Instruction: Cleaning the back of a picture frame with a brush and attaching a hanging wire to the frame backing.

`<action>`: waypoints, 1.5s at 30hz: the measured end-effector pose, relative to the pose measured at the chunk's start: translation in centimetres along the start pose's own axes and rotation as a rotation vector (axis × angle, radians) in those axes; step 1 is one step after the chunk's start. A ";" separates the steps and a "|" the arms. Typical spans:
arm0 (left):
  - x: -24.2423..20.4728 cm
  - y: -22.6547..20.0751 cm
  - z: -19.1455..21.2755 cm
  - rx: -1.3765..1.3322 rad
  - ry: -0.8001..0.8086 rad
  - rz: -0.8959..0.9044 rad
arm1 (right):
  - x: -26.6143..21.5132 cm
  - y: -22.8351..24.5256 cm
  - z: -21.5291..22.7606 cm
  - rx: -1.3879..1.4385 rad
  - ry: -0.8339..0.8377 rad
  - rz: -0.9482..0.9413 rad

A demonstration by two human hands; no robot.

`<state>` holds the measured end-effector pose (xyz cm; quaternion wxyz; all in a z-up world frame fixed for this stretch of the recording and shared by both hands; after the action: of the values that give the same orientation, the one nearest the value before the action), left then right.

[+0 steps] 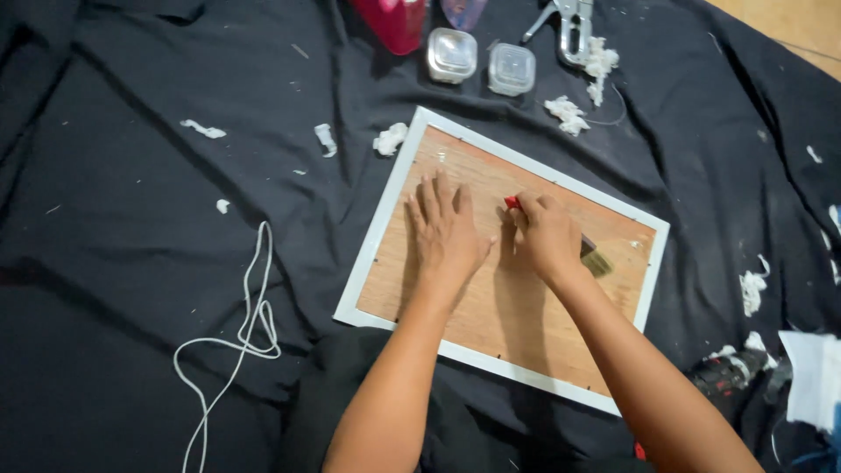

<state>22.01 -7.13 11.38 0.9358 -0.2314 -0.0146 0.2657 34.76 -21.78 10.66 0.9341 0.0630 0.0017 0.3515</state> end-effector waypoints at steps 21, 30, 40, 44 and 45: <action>0.5 -0.1 -1.2 0.113 0.190 -0.030 | 0.4 -1.5 0.4 0.064 -0.175 0.278; 0.8 -0.2 -0.3 0.155 0.264 -0.018 | 11.9 3.5 1.8 0.129 0.065 0.282; 0.8 -0.3 -0.6 0.178 0.231 0.001 | 16.1 3.6 -0.6 0.031 0.310 0.096; 0.9 -0.3 -0.6 0.187 0.232 -0.002 | 15.6 5.0 0.1 -0.073 0.331 0.116; 0.9 -0.4 -0.7 0.193 0.235 -0.001 | 15.2 5.6 0.4 -0.148 0.335 0.147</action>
<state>23.06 -7.23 10.84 0.9490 -0.1699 0.1207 0.2366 42.57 -7.68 12.30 0.8947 -0.0650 0.1266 0.4235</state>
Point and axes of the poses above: each hand's wrist, its own x-axis towards the middle knuckle, its own z-axis out of the back of the hand, y = z × x, the point moved 1 cm from there along x, towards the middle knuckle, and after that the axes turned 14 degrees about x, right-handed, at the moved point
